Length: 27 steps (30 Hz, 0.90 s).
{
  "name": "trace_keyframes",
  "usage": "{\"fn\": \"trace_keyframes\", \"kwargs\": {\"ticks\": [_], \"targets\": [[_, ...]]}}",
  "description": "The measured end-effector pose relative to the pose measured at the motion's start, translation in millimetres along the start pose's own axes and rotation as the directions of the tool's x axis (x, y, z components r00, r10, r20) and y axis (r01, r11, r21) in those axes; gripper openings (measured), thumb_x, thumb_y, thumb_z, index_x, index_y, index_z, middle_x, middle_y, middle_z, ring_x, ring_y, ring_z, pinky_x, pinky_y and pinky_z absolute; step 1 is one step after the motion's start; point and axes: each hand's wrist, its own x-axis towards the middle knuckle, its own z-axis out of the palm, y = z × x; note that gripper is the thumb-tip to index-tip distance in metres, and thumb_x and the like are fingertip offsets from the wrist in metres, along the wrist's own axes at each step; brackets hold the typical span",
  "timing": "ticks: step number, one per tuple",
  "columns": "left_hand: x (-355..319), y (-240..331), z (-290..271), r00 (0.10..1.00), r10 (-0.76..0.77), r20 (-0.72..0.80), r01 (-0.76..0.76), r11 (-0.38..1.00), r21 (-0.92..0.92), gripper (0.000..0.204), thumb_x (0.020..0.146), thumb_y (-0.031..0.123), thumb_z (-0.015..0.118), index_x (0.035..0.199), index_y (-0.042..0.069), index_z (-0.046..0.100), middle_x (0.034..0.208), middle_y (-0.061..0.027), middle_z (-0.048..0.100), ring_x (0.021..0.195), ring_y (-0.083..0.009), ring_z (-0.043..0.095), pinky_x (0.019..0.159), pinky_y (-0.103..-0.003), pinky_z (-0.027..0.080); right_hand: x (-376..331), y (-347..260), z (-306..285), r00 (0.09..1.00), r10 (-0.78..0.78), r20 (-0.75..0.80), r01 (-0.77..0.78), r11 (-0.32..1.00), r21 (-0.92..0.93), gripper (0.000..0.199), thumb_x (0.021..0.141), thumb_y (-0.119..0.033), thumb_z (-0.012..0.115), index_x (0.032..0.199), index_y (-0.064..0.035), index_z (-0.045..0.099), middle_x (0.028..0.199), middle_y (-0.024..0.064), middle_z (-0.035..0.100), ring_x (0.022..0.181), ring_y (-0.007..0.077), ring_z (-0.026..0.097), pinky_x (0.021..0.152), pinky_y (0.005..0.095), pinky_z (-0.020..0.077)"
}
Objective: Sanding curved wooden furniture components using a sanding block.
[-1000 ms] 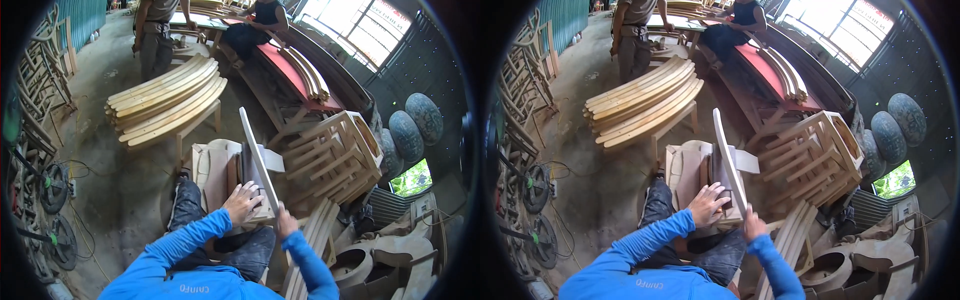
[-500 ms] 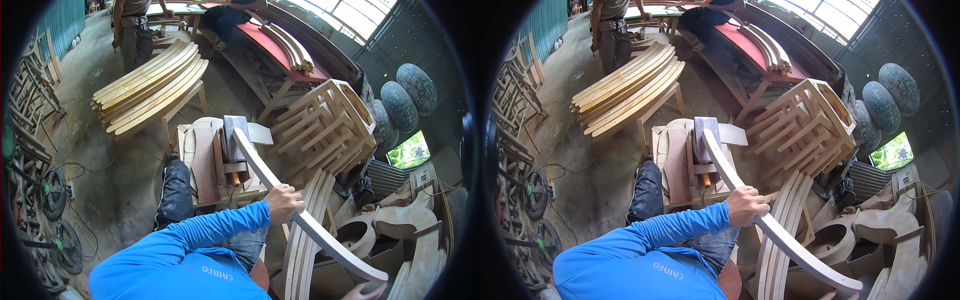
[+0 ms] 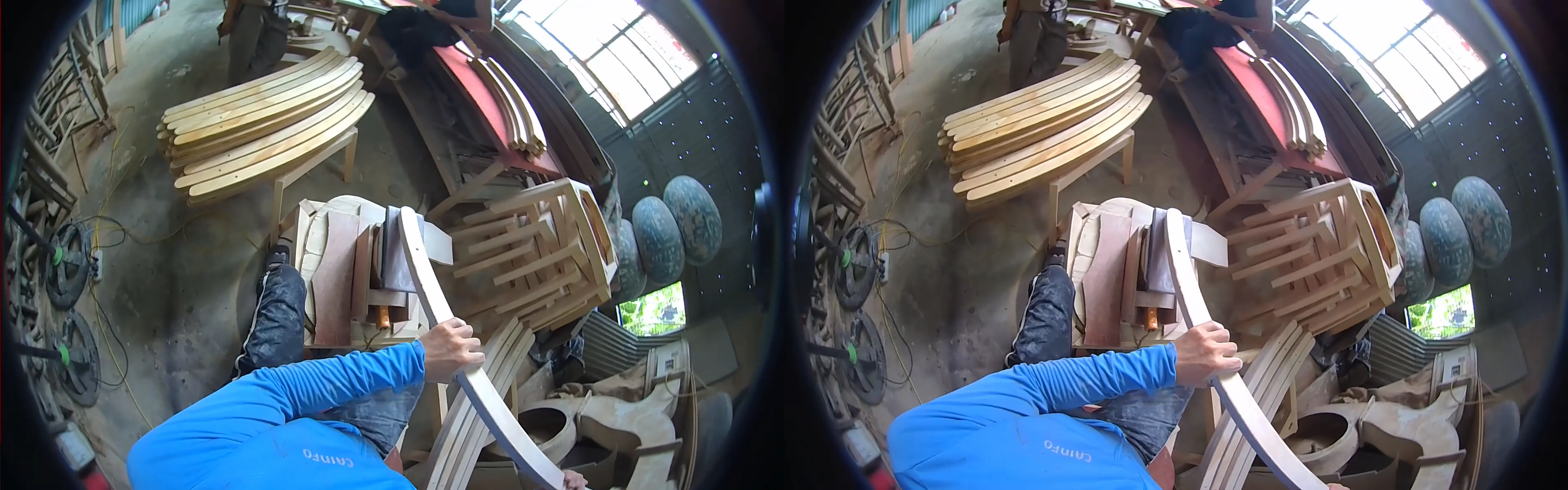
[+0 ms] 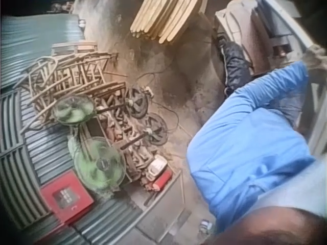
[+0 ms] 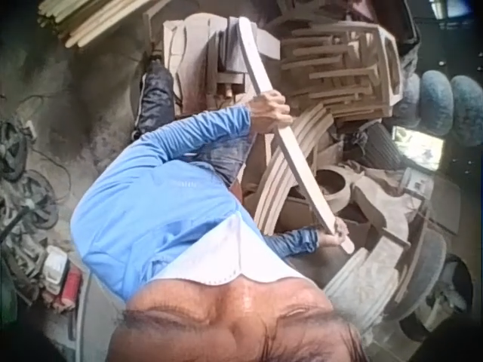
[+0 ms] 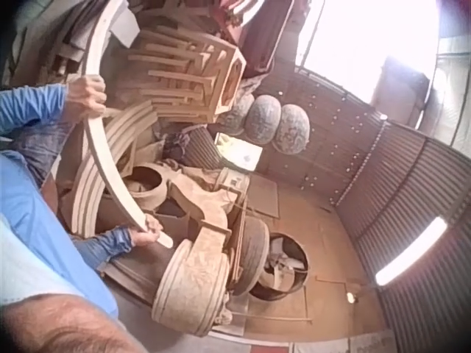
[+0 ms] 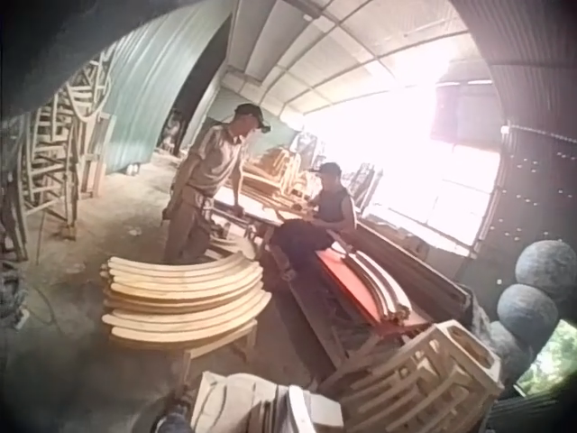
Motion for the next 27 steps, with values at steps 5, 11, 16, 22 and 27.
{"fn": "trace_keyframes", "kwargs": {"ticks": [5,11,16,22,27], "targets": [[-3.0,-93.4,7.6,0.988,0.007,-0.156,-0.003,1.0,0.031,0.031,0.065,0.025,0.082,0.09,0.018,0.065,0.087,-0.0029,0.063,0.091,-0.0252,0.063,0.087,-0.043,0.05,-26.0,63.7,83.0,0.993,-0.015,-0.114,-0.007,0.982,-0.19,0.017,0.082,-0.02,0.054,0.071,-0.0083,0.06,0.076,0.0095,0.065,0.073,0.0255,0.065,0.076,0.0388,0.0555],[-12.4,-221.6,0.7,0.994,-0.094,-0.06,0.103,0.981,0.167,0.03,0.067,0.02,0.079,0.094,0.015,0.066,0.097,-0.0072,0.063,0.105,-0.0295,0.061,0.096,-0.042,0.049,-17.3,182.0,121.8,0.901,-0.017,0.434,-0.085,0.973,0.215,0.015,0.097,-0.013,0.06,0.109,-0.0108,0.052,0.088,0.004,0.056,0.085,0.0212,0.06,0.081,0.0378,0.0496],[-8.4,-282.9,-4.6,0.91,-0.326,0.257,0.242,0.92,0.309,0.117,0.058,0.085,0.076,0.145,0.011,0.052,0.144,-0.0234,0.049,0.146,-0.0407,0.036,0.12,-0.063,0.024,-49.4,263.7,206.8,0.883,-0.046,0.468,-0.116,0.943,0.312,0.031,0.088,-0.009,0.072,0.104,-0.0206,0.048,0.085,-0.005,0.051,0.082,0.0111,0.049,0.084,0.0309,0.043],[-10.8,-266.5,-30.1,0.819,-0.394,0.417,0.309,0.915,0.258,0.121,0.069,0.093,0.059,0.152,0.007,0.041,0.156,-0.0254,0.038,0.153,-0.0435,0.023,0.123,-0.063,0.014,-88.7,305.2,220.3,0.924,0.125,0.362,-0.196,0.966,0.167,0.025,0.094,-0.006,0.069,0.104,-0.0115,0.046,0.089,0.0083,0.061,0.092,0.0225,0.062,0.098,0.0468,0.0515],[-10.9,-171.9,-20.6,0.96,-0.018,0.28,-0.003,0.997,0.074,0.079,0.082,0.082,0.058,0.101,0.006,0.069,0.102,-0.0151,0.067,0.105,-0.0331,0.061,0.1,-0.049,0.042,-77.3,191.1,117.1,0.922,0.122,0.367,-0.149,0.988,0.046,0.012,0.091,-0.011,0.068,0.092,-0.0068,0.057,0.094,0.0067,0.06,0.096,0.0193,0.062,0.097,0.041,0.0521]]}}
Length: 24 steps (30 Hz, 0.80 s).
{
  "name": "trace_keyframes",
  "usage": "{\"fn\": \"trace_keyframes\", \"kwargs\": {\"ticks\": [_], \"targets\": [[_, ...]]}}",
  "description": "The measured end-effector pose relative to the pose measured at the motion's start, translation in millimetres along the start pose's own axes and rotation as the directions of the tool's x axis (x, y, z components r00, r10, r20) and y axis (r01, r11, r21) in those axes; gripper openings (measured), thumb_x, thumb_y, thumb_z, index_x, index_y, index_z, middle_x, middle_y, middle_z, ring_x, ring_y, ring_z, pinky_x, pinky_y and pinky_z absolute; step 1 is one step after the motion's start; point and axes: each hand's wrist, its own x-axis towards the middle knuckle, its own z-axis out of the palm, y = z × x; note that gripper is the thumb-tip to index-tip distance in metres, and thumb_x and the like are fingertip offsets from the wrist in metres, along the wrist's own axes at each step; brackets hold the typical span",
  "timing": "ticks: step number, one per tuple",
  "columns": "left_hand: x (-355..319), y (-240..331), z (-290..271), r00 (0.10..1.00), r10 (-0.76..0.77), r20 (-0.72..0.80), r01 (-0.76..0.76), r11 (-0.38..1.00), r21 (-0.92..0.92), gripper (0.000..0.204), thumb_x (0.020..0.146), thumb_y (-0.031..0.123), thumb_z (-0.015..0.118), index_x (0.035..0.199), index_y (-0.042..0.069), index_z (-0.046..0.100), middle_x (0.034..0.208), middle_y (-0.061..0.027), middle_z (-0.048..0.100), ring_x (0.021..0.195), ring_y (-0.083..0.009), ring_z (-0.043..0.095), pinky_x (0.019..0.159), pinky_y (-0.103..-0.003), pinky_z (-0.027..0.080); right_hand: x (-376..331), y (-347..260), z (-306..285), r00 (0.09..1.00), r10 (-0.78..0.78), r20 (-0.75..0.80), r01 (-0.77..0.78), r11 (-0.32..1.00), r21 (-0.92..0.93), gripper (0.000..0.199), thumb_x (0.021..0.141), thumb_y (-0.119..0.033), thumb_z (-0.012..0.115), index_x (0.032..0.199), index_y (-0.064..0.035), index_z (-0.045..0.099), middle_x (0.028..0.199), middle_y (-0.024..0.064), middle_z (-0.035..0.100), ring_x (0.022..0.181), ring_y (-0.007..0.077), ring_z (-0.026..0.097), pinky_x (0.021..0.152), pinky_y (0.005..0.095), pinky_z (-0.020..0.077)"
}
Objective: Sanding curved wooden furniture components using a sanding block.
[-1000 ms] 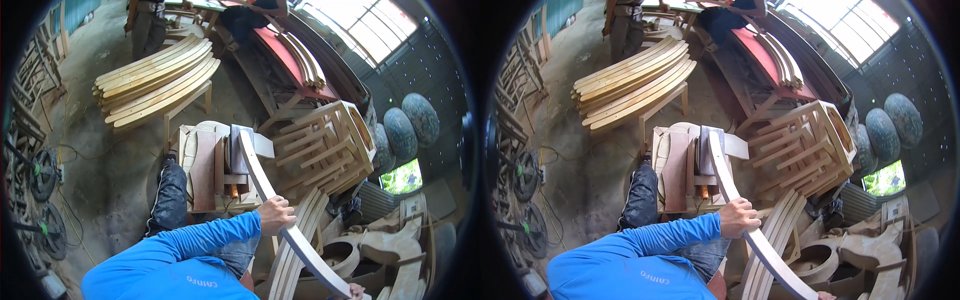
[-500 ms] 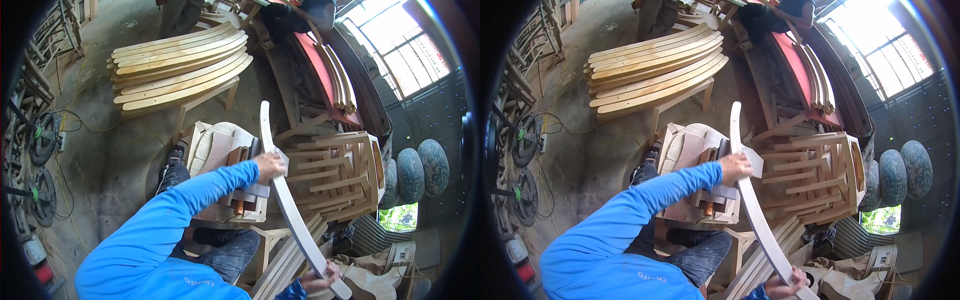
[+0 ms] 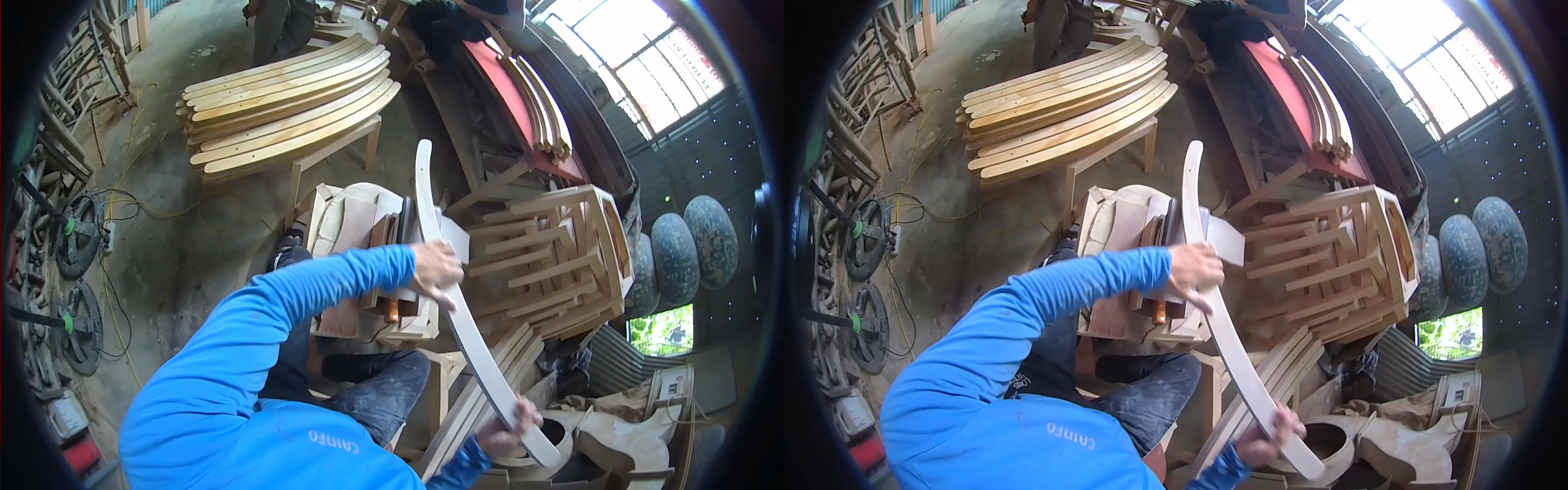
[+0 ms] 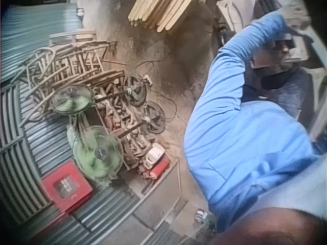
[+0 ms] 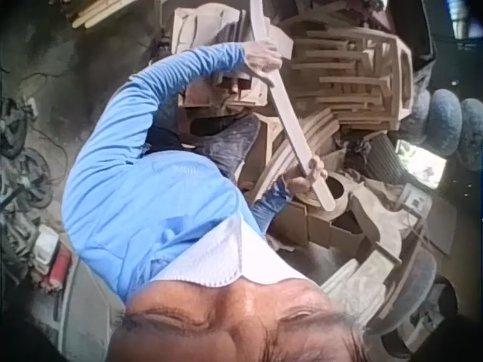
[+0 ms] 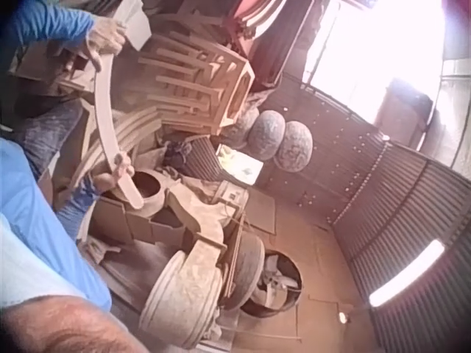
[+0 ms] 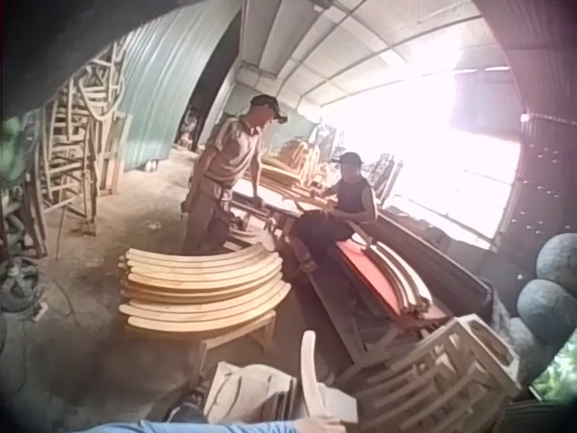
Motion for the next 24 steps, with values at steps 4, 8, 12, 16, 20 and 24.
{"fn": "trace_keyframes", "kwargs": {"ticks": [4,8,12,16,20,24], "targets": [[11.8,159.2,18.0,0.959,-0.007,-0.285,-0.047,0.982,-0.181,0.059,0.084,0.067,0.067,0.081,0.008,0.064,0.084,-0.0099,0.062,0.084,-0.028,0.06,0.085,-0.045,0.046,-17.4,-139.0,-130.1,0.978,-0.178,0.107,0.199,0.952,-0.233,0.039,0.094,-0.032,0.056,0.113,0.0013,0.06,0.097,0.0104,0.061,0.089,0.0248,0.062,0.081,0.0403,0.0542],[6.1,244.2,16.3,0.915,-0.091,-0.392,-0.019,0.963,-0.268,0.058,0.09,0.066,0.061,0.083,0.008,0.059,0.083,-0.0078,0.056,0.084,-0.0259,0.057,0.089,-0.044,0.043,-30.3,-230.5,-129.3,0.969,-0.219,0.115,0.243,0.931,-0.273,0.03,0.099,-0.031,0.052,0.103,-0.0014,0.056,0.086,0.0062,0.054,0.076,0.0198,0.056,0.073,0.0345,0.0505],[10.0,218.7,4.1,0.892,-0.147,-0.427,-0.015,0.935,-0.354,0.05,0.093,0.058,0.062,0.083,0.009,0.06,0.083,-0.0088,0.056,0.085,-0.0258,0.057,0.091,-0.043,0.042,-22.8,-233.7,-74.0,0.932,-0.327,0.155,0.35,0.703,-0.619,0.015,0.1,-0.022,0.053,0.098,-0.0071,0.051,0.083,0.0044,0.05,0.075,0.0185,0.053,0.073,0.0367,0.0487],[11.2,120.6,16.4,0.883,-0.25,-0.398,0.111,0.933,-0.341,0.041,0.093,0.05,0.065,0.092,0.009,0.067,0.091,-0.0106,0.062,0.098,-0.031,0.06,0.105,-0.051,0.039,-13.3,-148.7,31.2,0.924,-0.196,0.329,0.297,0.909,-0.291,0.013,0.099,-0.015,0.06,0.104,-0.0073,0.051,0.09,0.0086,0.054,0.085,0.0241,0.056,0.08,0.043,0.0499],[-7.2,4.3,38.2,0.804,-0.533,-0.264,0.481,0.843,-0.239,0.064,0.1,0.061,0.049,0.132,0.007,0.061,0.139,-0.0189,0.054,0.143,-0.0376,0.038,0.123,-0.061,0.016,1.7,-5.9,70.4,0.938,-0.063,0.342,0.17,0.941,-0.292,0.024,0.095,-0.014,0.066,0.113,-0.007,0.053,0.102,0.0103,0.061,0.098,0.0219,0.06,0.1,0.0401,0.0485],[-32.7,32.2,27.6,0.781,-0.591,-0.2,0.546,0.803,-0.241,0.08,0.101,0.067,0.04,0.156,0.009,0.038,0.164,-0.0197,0.029,0.157,-0.0385,0.014,0.125,-0.062,0.009,23.0,131.2,130.5,0.835,-0.179,0.52,0.386,0.865,-0.321,0.024,0.098,-0.011,0.065,0.117,-0.0047,0.051,0.12,0.0186,0.063,0.115,0.0279,0.062,0.106,0.0449,0.048]]}}
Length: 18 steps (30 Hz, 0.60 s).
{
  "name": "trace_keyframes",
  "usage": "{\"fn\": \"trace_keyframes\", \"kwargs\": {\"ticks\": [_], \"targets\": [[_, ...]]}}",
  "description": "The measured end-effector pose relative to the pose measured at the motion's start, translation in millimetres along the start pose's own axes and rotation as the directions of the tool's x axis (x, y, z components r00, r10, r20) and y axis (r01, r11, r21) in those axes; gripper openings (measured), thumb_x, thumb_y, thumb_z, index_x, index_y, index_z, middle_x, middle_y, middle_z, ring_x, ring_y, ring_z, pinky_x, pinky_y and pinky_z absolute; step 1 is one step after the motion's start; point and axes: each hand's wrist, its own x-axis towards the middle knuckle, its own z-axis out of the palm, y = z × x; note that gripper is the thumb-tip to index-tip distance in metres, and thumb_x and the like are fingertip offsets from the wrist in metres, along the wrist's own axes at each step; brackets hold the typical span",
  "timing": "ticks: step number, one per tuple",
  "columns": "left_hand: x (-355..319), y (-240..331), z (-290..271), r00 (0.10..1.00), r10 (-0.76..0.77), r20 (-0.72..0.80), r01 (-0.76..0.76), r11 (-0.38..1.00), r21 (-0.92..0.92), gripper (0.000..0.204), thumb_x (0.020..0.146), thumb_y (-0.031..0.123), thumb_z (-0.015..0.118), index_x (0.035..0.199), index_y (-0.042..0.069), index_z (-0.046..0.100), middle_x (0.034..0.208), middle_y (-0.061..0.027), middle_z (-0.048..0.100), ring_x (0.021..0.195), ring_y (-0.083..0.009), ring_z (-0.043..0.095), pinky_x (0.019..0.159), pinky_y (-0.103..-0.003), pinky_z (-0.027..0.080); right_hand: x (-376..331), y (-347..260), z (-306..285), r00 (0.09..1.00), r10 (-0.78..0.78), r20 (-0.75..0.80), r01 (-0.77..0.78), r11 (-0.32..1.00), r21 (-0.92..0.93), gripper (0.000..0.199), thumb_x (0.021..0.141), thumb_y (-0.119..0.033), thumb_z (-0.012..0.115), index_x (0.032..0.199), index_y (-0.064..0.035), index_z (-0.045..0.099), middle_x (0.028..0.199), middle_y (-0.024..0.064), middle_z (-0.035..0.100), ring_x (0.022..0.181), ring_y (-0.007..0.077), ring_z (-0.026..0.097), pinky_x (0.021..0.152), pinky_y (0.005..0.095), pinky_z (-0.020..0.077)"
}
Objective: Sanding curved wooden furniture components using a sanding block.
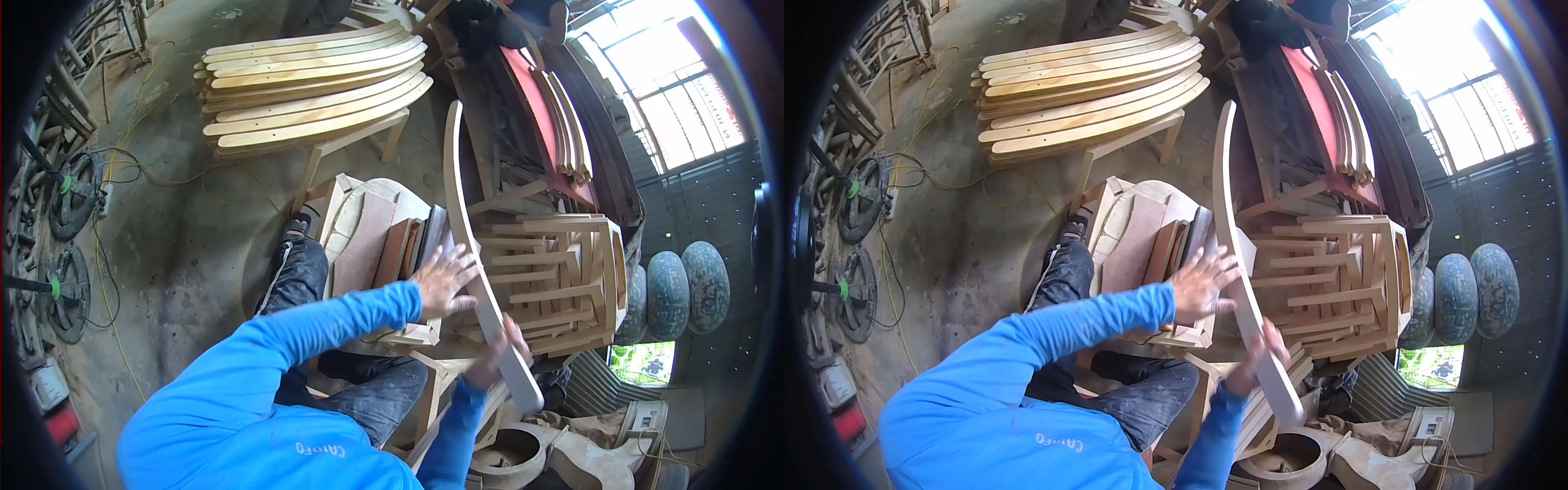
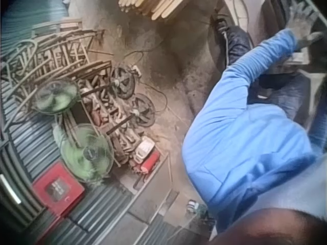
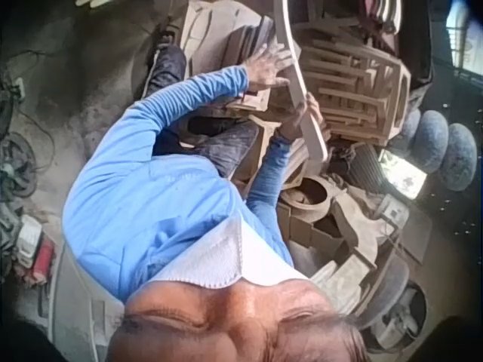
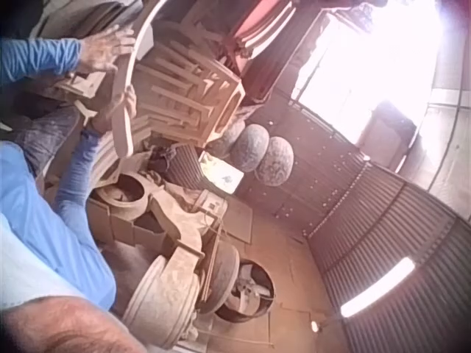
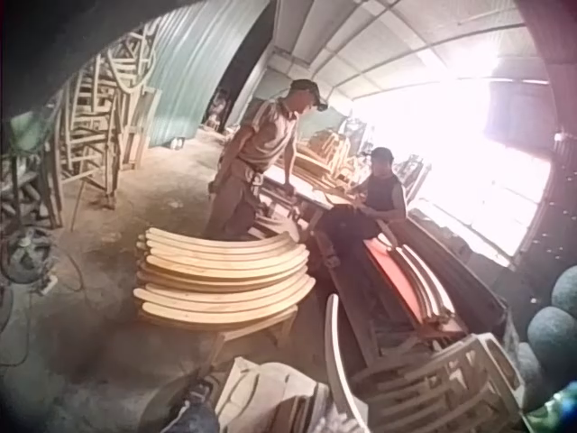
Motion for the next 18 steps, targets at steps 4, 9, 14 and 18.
{"fn": "trace_keyframes", "kwargs": {"ticks": [4,9,14,18], "targets": [[-63.4,19.6,12.1,0.994,-0.066,-0.085,0.055,0.99,-0.132,0.072,0.098,0.053,0.059,0.153,0.01,0.041,0.159,-0.0246,0.031,0.154,-0.0424,0.021,0.121,-0.065,0.019,32.5,90.3,82.3,0.995,-0.071,0.075,0.06,0.989,0.136,0.025,0.096,0.003,0.063,0.116,-0.0047,0.051,0.123,0.0179,0.062,0.125,0.0308,0.059,0.111,0.0459,0.0445],[-81.8,21.3,-8.7,0.997,-0.016,-0.08,0.017,1.0,0.005,0.075,0.095,0.049,0.065,0.153,0.01,0.04,0.157,-0.0244,0.033,0.153,-0.0416,0.022,0.122,-0.064,0.02,17.6,72.3,69.5,0.992,-0.048,0.12,0.042,0.998,0.05,0.029,0.096,0.005,0.061,0.121,-0.0052,0.05,0.127,0.0168,0.06,0.128,0.0295,0.057,0.113,0.0445,0.0414],[-51.7,30.0,-23.3,0.99,0.096,-0.101,-0.093,0.995,0.027,0.073,0.098,0.057,0.056,0.153,0.011,0.042,0.159,-0.0226,0.034,0.154,-0.0395,0.023,0.122,-0.064,0.019,-79.1,-49.1,-47.1,0.988,0.005,0.151,0.028,0.976,-0.217,0.038,0.093,0.003,0.062,0.131,0.003,0.061,0.131,0.021,0.06,0.122,0.0302,0.058,0.108,0.0435,0.0451],[-27.1,83.4,-3.7,0.926,0.361,-0.108,-0.369,0.927,-0.071,0.056,0.1,0.056,0.055,0.131,0.01,0.064,0.139,-0.0165,0.056,0.144,-0.0345,0.04,0.12,-0.065,0.022,-132.7,-158.3,-201.9,0.994,-0.017,0.107,0.027,0.995,-0.093,0.018,0.087,-0.006,0.073,0.089,-0.0055,0.055,0.116,0.0205,0.063,0.113,0.0328,0.062,0.109,0.0585,0.0451]]}}
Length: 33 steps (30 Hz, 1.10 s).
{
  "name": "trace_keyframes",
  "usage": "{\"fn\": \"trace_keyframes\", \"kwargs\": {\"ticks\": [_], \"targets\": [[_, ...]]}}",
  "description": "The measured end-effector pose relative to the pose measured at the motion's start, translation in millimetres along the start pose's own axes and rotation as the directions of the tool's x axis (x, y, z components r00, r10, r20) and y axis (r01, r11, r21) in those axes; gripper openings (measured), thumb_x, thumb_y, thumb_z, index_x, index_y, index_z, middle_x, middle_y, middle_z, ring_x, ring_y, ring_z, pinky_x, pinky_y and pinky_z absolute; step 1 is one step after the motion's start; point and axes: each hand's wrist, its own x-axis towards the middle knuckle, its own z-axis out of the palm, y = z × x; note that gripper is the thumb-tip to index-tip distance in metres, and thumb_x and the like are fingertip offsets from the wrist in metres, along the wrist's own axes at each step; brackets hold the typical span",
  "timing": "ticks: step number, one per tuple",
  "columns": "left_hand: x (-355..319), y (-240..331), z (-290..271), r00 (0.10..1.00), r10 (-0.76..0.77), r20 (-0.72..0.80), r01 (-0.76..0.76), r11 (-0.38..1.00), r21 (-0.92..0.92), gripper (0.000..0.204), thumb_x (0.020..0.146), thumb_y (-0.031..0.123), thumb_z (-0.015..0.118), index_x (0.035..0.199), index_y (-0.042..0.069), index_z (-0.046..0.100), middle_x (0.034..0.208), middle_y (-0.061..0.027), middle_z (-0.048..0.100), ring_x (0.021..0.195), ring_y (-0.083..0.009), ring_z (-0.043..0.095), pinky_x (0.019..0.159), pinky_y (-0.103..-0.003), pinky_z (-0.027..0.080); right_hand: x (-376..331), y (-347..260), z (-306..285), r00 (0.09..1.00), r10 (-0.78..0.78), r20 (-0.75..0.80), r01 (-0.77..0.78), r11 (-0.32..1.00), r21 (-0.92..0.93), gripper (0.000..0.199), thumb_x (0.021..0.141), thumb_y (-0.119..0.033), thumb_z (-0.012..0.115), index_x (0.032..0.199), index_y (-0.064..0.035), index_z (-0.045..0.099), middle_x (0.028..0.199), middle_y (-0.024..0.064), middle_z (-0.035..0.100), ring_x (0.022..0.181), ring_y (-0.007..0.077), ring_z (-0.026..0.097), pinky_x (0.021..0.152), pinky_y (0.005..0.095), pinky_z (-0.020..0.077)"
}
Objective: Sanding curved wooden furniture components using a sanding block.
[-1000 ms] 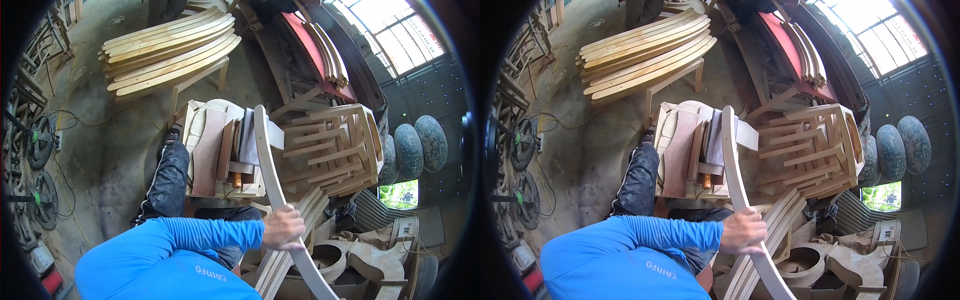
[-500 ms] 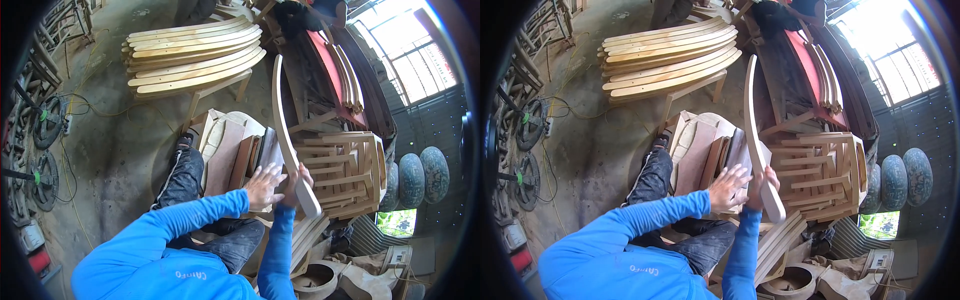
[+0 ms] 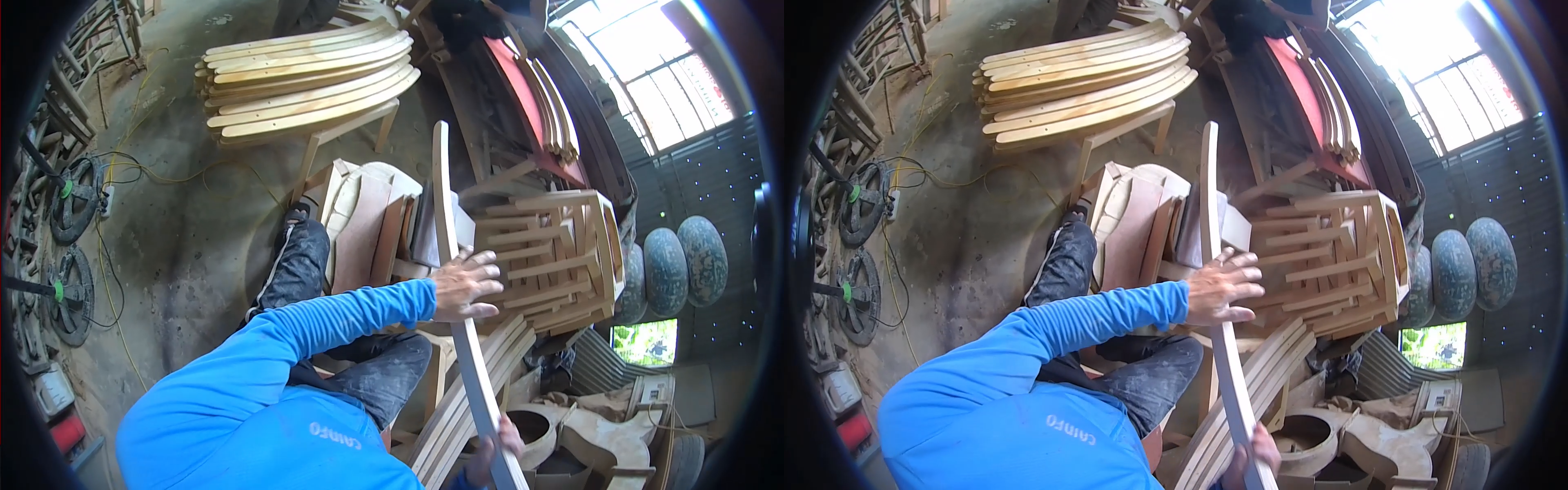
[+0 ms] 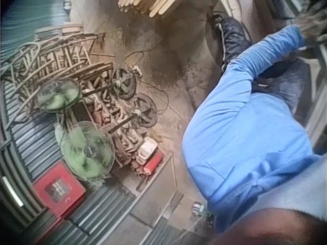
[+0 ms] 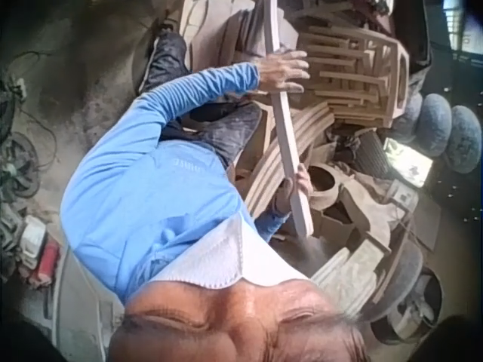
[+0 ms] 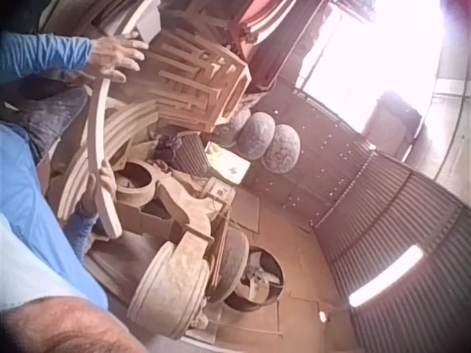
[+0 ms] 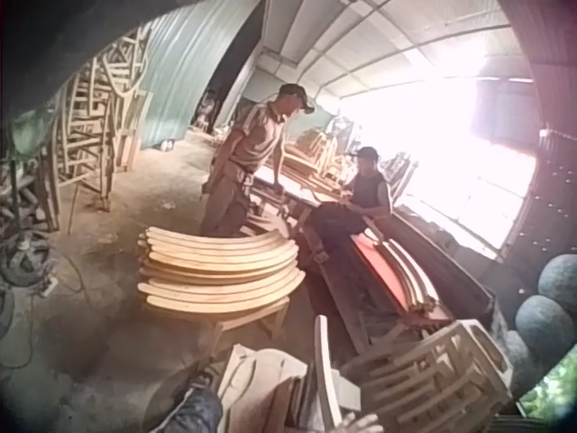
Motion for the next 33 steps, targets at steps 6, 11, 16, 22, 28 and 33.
{"fn": "trace_keyframes", "kwargs": {"ticks": [6,11,16,22,28,33], "targets": [[-15.1,98.7,20.6,0.992,0.126,-0.019,-0.128,0.974,-0.188,0.053,0.105,0.05,0.047,0.07,0.015,0.065,0.068,-0.004,0.059,0.075,-0.0242,0.058,0.089,-0.041,0.043,37.1,-194.0,-67.0,0.976,0.121,0.182,-0.073,0.965,-0.25,0.035,0.089,-0.003,0.076,0.114,-0.0022,0.052,0.109,0.0239,0.062,0.11,0.0398,0.064,0.105,0.0623,0.0504],[3.9,81.5,11.5,0.989,0.032,-0.144,-0.071,0.961,-0.269,0.068,0.108,0.057,0.034,0.068,0.014,0.067,0.071,-0.006,0.064,0.076,-0.0249,0.061,0.094,-0.041,0.045,80.0,-181.3,-68.9,0.909,-0.045,0.414,0.114,0.983,-0.142,0.034,0.09,-0.006,0.076,0.112,-0.0023,0.05,0.111,0.0287,0.064,0.113,0.0449,0.065,0.105,0.0591,0.0524],[31.9,-43.6,6.3,0.991,-0.076,-0.11,0.047,0.968,-0.245,0.061,0.108,0.052,0.037,0.075,0.012,0.068,0.08,-0.0087,0.062,0.092,-0.0288,0.057,0.1,-0.047,0.04,147.1,-96.2,34.3,0.848,-0.065,0.525,0.179,0.969,-0.169,0.025,0.088,-0.001,0.074,0.105,0.003,0.057,0.104,0.0303,0.067,0.109,0.0445,0.067,0.104,0.063,0.0519],[33.1,-156.5,-16.8,0.886,-0.424,0.189,0.438,0.898,-0.043,0.073,0.105,0.065,0.025,0.148,0.012,0.051,0.166,-0.0119,0.032,0.158,-0.0366,0.013,0.126,-0.061,0.004,175.4,60.5,178.5,0.907,-0.071,0.415,0.14,0.981,-0.137,0.014,0.086,0.004,0.072,0.095,-0.0016,0.064,0.12,0.0223,0.069,0.12,0.0368,0.066,0.109,0.0512,0.0482],[30.9,-168.0,-21.5,0.875,-0.425,0.233,0.435,0.9,0.011,0.072,0.105,0.066,0.025,0.152,0.017,0.049,0.168,-0.0087,0.028,0.159,-0.0349,0.009,0.126,-0.062,0.002,174.0,181.5,276.7,0.961,-0.058,0.272,0.057,0.998,0.011,0.014,0.093,-0.003,0.072,0.104,-0.0023,0.064,0.127,0.0208,0.068,0.127,0.0333,0.061,0.109,0.0461,0.0458],[33.7,-145.9,-30.2,0.855,-0.347,0.386,0.296,0.937,0.186,0.069,0.105,0.065,0.024,0.15,0.02,0.051,0.166,-0.0074,0.033,0.158,-0.0306,0.015,0.125,-0.064,0.005,129.3,162.7,252.2,0.993,-0.015,0.114,0.013,1.0,0.021,0.021,0.089,0.001,0.072,0.106,-0.0035,0.061,0.126,0.0189,0.067,0.123,0.0317,0.062,0.107,0.0452,0.0461]]}}
